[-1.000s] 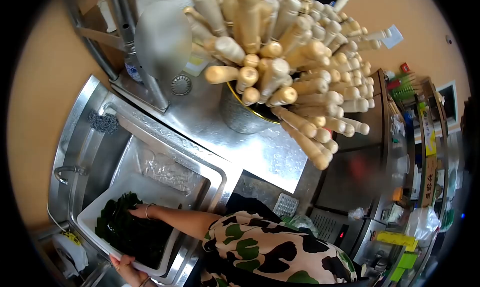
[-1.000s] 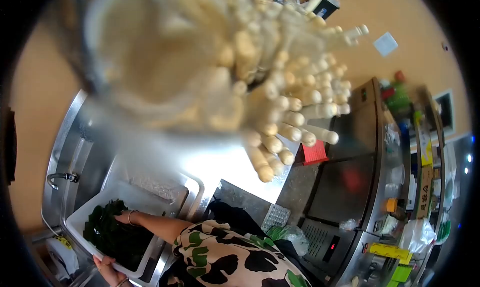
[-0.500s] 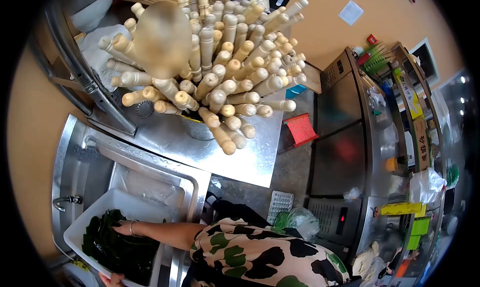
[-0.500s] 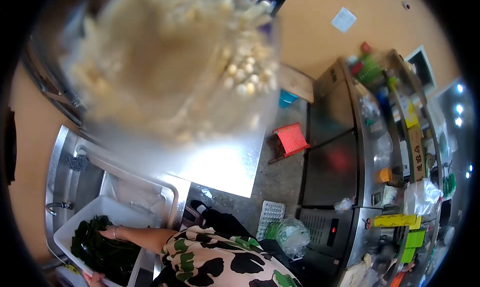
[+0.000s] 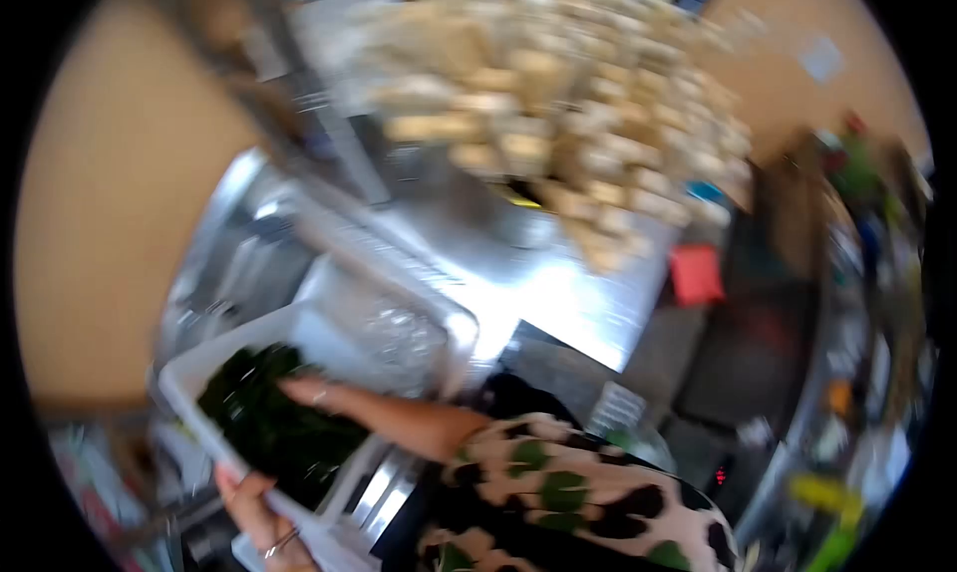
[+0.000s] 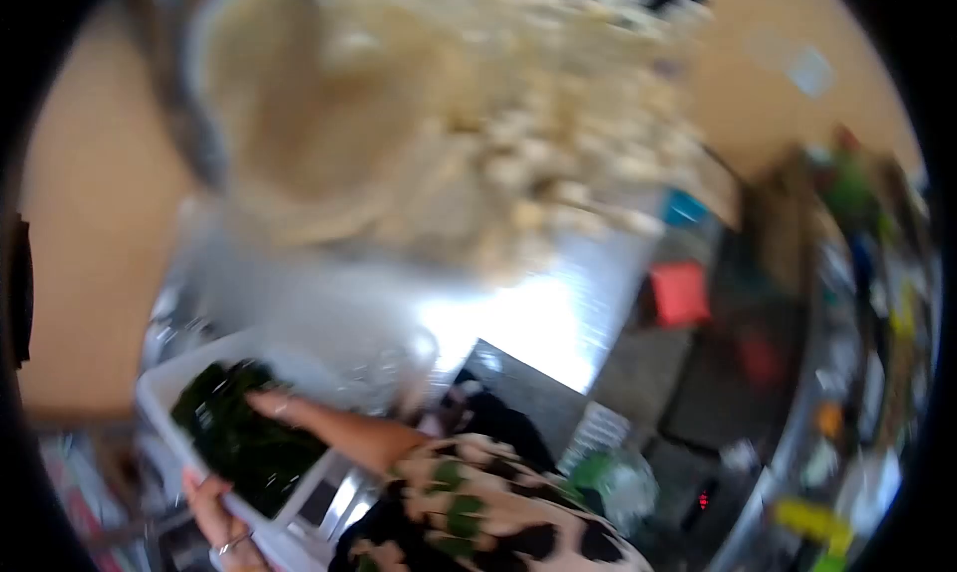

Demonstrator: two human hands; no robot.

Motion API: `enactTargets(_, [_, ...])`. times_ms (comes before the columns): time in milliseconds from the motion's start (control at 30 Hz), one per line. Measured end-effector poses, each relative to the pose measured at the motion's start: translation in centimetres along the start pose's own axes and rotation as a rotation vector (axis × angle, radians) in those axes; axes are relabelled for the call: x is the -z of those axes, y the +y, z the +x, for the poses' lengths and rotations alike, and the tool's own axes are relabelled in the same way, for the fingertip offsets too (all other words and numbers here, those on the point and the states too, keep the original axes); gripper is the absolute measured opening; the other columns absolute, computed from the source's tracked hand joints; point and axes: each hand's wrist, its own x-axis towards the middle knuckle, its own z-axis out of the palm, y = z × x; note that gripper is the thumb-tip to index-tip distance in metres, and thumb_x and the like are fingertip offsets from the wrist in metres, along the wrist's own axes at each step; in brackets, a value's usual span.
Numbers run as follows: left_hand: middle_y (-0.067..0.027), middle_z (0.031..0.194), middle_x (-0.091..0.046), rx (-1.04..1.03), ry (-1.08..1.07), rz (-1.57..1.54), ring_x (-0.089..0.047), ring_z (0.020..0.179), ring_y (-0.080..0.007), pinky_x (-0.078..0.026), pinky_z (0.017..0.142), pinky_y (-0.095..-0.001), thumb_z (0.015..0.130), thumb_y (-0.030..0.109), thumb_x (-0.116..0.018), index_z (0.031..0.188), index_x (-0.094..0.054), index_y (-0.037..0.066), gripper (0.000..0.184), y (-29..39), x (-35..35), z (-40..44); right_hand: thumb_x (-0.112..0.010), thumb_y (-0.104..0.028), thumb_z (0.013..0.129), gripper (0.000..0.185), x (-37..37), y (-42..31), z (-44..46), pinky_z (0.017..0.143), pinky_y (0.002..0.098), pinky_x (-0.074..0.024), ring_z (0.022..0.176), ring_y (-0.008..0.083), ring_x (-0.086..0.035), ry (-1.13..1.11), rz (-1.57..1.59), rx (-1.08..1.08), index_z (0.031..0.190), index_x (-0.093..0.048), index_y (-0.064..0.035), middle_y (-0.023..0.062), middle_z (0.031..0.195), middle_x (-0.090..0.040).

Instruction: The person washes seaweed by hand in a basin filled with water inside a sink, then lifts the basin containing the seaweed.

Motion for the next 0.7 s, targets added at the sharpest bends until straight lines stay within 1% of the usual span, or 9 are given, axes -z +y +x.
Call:
enactTargets(33, [-0.0030,0.077,-0.053,-0.062,0.005,-0.007,-0.049,0.064,-0.0126,-0.041,0.053,-0.0213,0.053,-0.007,-0.047,0.102,-0.051,0.004,0.050,0.4,-1.0,-0.9,-0.030,-0.040,0.089,0.050,-0.6,0.3,0.5,0.098,0.0373,-0.0300,0.115,0.0262,-0.041,0.030,0.111,0.040,0.123,-0.045,-0.0065,0.0158,0.127,-0.043])
enactTargets(67, [-0.0019,0.074,-0.051,-0.061,-0.021,-0.001,-0.047,0.061,-0.0109,-0.040,0.052,-0.0205,0.054,-0.008,-0.048,0.096,-0.051,0.004,0.044,1.0,-1.8,-1.4,-0.028,-0.042,0.089,0.052,0.0,-2.1,-1.8,0.100,0.0360,-0.0270,0.120,0.0250,-0.036,0.055,0.055,-0.001,0.127,-0.040,-0.0078,0.0161,0.131,-0.038])
enactTargets(100, [-0.0003,0.070,-0.048,-0.050,0.057,0.026,-0.045,0.057,-0.0100,-0.038,0.050,-0.0196,0.055,-0.009,-0.047,0.093,-0.052,0.004,0.041,1.7,-2.7,-2.3,-0.029,-0.047,0.088,0.058,0.5,-2.4,-2.8,0.100,0.0356,-0.0271,0.120,0.0265,-0.037,-0.041,0.194,-0.002,0.127,-0.039,-0.0052,0.0179,0.128,-0.041])
enactTargets(167, [0.0011,0.066,-0.046,-0.038,-0.009,-0.033,-0.043,0.056,-0.0090,-0.036,0.048,-0.0191,0.053,-0.012,-0.045,0.082,-0.050,0.005,0.034,2.6,-3.2,-2.9,-0.032,-0.053,0.085,0.066,1.2,-4.9,-5.0,0.099,0.0338,-0.0278,0.120,0.0272,-0.037,-0.177,0.487,-0.198,0.127,-0.038,-0.0025,0.0192,0.127,-0.042])
enactTargets(233, [0.0011,0.066,-0.045,-0.064,-0.006,-0.039,-0.043,0.055,-0.0086,-0.036,0.047,-0.0188,0.052,-0.013,-0.043,0.077,-0.048,0.006,0.032,2.8,-2.9,-2.9,-0.036,-0.057,0.082,0.072,0.3,-5.3,-4.9,0.098,0.0320,-0.0292,0.120,0.0273,-0.037,0.114,0.181,-0.128,0.128,-0.037,-0.0014,0.0189,0.126,-0.043])
enactTargets(267, [0.0011,0.065,-0.045,-0.058,0.009,-0.049,-0.042,0.052,-0.0086,-0.036,0.046,-0.0185,0.051,-0.014,-0.043,0.076,-0.047,0.007,0.032,3.1,-3.3,-3.0,-0.038,-0.058,0.081,0.073,-0.2,-4.9,-3.9,0.097,0.0308,-0.0304,0.120,0.0273,-0.038,0.147,0.149,-0.101,0.128,-0.037,-0.0030,0.0185,0.127,-0.043])
enactTargets(400, [0.0008,0.064,-0.044,-0.067,0.018,-0.034,-0.044,0.050,-0.0095,-0.038,0.045,-0.0188,0.053,-0.010,-0.042,0.084,-0.049,0.006,0.035,1.9,-1.8,-2.8,-0.036,-0.058,0.082,0.072,-0.4,-4.8,-4.8,0.095,0.0294,-0.0311,0.118,0.0270,-0.040,-0.039,0.306,-0.120,0.129,-0.036,-0.0034,0.0179,0.126,-0.044])
enactTargets(633, [-0.0001,0.067,-0.049,-0.034,0.043,-0.073,-0.045,0.053,-0.0091,-0.039,0.047,-0.0188,0.051,-0.014,-0.045,0.081,-0.050,0.005,0.036,2.6,-2.8,-3.0,-0.036,-0.060,0.081,0.074,-0.6,-5.3,-5.0,0.094,0.0291,-0.0316,0.115,0.0248,-0.043,0.022,0.186,-0.143,0.128,-0.037,-0.0031,0.0163,0.125,-0.045])
enactTargets(700, [-0.0007,0.068,-0.050,-0.020,0.031,-0.064,-0.046,0.054,-0.0093,-0.039,0.048,-0.0190,0.051,-0.014,-0.045,0.083,-0.051,0.004,0.037,3.0,-3.3,-3.2,-0.037,-0.061,0.080,0.076,-0.7,-4.8,-4.9,0.095,0.0292,-0.0308,0.116,0.0251,-0.042,0.031,0.329,-0.116,0.129,-0.037,-0.0032,0.0166,0.125,-0.044])
